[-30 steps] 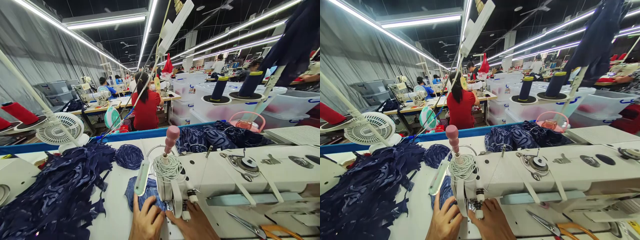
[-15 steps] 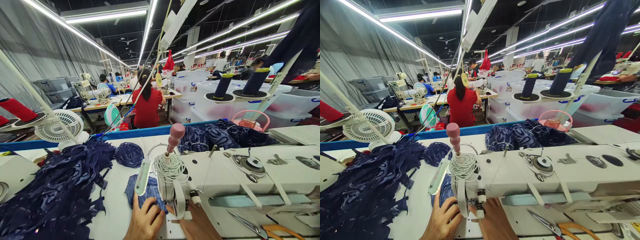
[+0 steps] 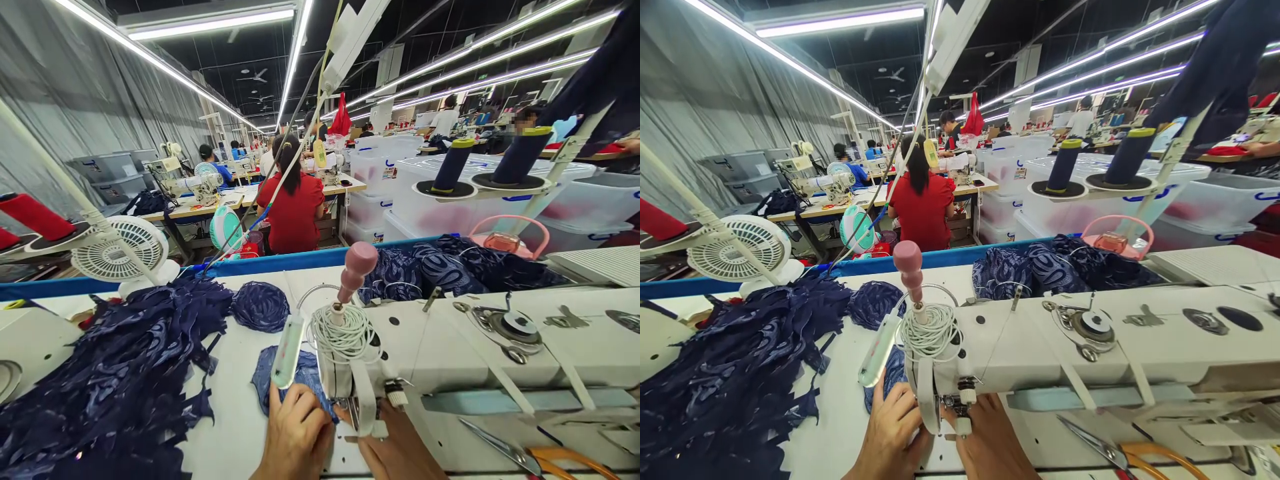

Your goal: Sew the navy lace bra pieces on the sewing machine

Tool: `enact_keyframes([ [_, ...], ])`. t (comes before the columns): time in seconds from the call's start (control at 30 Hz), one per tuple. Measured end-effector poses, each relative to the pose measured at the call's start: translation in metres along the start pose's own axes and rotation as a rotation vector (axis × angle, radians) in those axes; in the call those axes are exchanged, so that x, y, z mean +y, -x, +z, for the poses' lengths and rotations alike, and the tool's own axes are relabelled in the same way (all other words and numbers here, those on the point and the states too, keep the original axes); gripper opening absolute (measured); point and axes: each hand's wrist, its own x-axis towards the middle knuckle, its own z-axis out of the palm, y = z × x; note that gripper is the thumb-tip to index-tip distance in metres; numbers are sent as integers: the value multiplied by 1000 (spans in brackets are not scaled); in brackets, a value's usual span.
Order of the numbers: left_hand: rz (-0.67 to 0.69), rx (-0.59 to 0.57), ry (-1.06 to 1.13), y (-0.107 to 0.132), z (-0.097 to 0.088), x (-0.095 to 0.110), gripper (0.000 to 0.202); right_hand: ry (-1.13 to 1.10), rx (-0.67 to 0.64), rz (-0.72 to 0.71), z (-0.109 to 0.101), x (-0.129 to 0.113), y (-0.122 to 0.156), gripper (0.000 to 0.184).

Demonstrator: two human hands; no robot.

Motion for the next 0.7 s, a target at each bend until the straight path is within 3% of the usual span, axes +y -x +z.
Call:
enact_keyframes([
  [0.33,-24,3,-62,-6,-9,9,17,-10,0,37,7,0,4,53],
  [0.57,16,-7,-74,-5,-7,6,20,2,-12,22,2,-1,1,46],
  [0.7,85,47,-106,-7,-6,5,23,36,-31,-34,2,0,1,39],
])
